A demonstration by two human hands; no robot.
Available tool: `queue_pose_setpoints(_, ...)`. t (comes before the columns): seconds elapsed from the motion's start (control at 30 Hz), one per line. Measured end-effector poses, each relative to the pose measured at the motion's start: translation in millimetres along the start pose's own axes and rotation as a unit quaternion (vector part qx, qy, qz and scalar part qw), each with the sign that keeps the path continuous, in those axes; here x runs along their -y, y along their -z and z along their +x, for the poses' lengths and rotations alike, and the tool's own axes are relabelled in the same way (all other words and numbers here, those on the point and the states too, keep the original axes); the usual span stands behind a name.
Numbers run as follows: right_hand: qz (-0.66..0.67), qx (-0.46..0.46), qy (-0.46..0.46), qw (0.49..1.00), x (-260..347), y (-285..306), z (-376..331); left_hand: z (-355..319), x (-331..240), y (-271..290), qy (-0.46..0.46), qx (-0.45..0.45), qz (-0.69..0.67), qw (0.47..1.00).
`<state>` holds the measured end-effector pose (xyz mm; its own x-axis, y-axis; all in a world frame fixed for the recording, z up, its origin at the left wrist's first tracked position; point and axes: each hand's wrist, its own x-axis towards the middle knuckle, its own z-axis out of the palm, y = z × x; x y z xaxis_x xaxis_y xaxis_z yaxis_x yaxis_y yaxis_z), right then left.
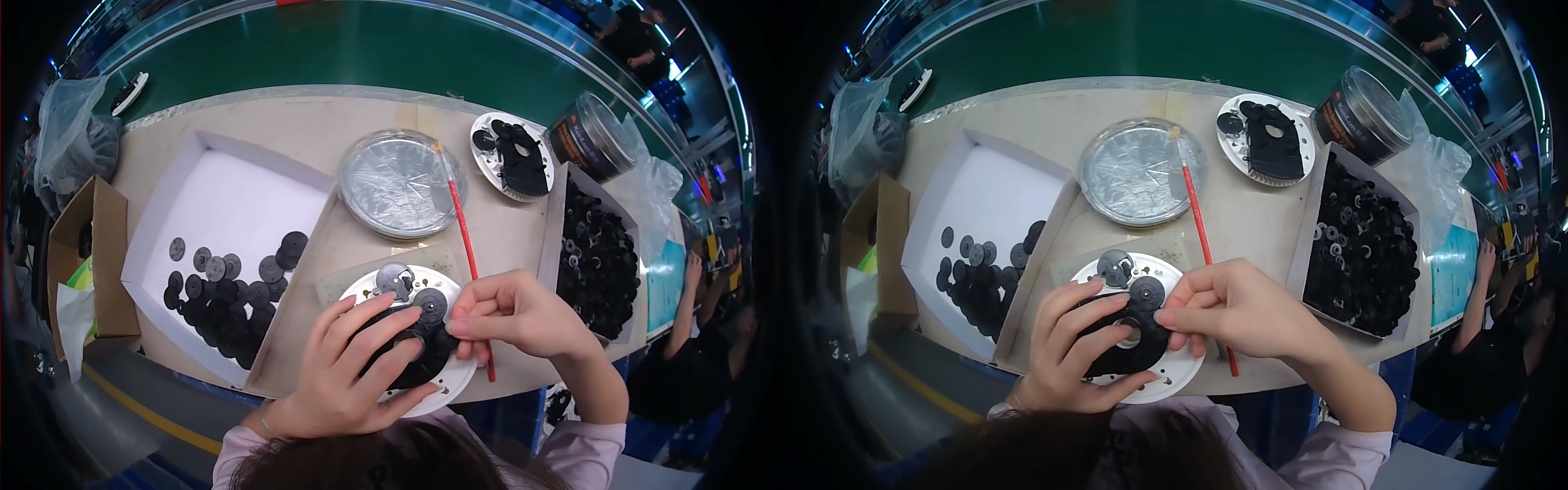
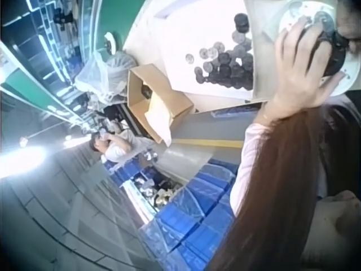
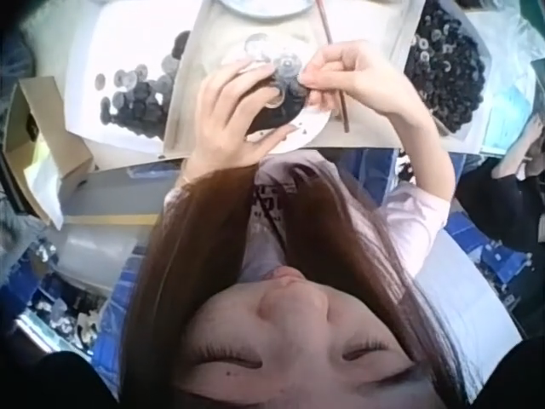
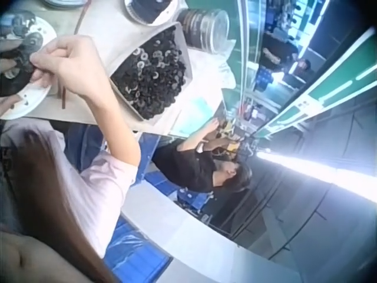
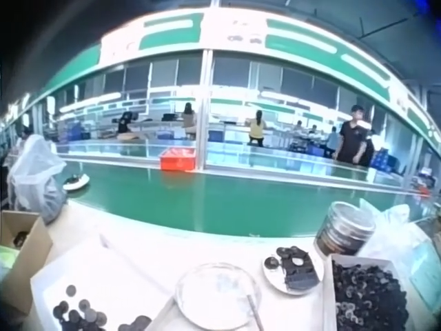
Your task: Assembling and applying lubricant to metal components on a circular assembly plate at a production line station.
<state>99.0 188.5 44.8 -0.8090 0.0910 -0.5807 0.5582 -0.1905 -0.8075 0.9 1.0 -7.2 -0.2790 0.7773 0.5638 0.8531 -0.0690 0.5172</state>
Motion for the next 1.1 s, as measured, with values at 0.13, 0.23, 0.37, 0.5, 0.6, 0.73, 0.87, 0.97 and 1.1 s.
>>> queue_pose_setpoints(0.13, -0.054, -0.004, -0.037, 0.998, 10, 2, 4, -1, 0, 0, 0.001, -0.004, 0.002, 1.000)
queue_pose_setpoints(0.23, -0.030, 0.011, -0.066, 0.997, 10, 5, 4, -1, 0, 0, 0.000, -0.003, 0.002, 1.000)
queue_pose_setpoints(0.37, -0.032, 0.022, -0.077, 0.996, 8, 8, 4, -1, -1, 0, 0.003, 0.004, -0.002, 1.000)
queue_pose_setpoints(0.5, -0.032, 0.014, -0.067, 0.997, 8, 6, 5, 0, 0, 1, -0.002, 0.011, 0.013, 1.000)
queue_pose_setpoints(0.6, -0.022, 0.018, -0.068, 0.997, 9, 6, 6, -1, 0, 1, 0.000, 0.015, 0.014, 1.000)
queue_pose_setpoints(0.73, -0.007, 0.025, -0.060, 0.998, 5, 8, 6, -1, 0, 1, 0.000, 0.016, 0.014, 1.000)
queue_pose_setpoints(0.87, -0.007, 0.019, -0.062, 0.998, 6, 6, 6, 0, -1, 2, 0.002, 0.019, 0.014, 1.000)
queue_pose_setpoints(0.97, -0.058, -0.008, -0.056, 0.997, 13, -2, 1, 0, -1, 2, 0.002, 0.021, 0.016, 1.000)
queue_pose_setpoints(1.1, -0.137, -0.047, -0.060, 0.988, 9, -2, 3, 1, -1, 1, -0.002, 0.021, 0.008, 1.000)
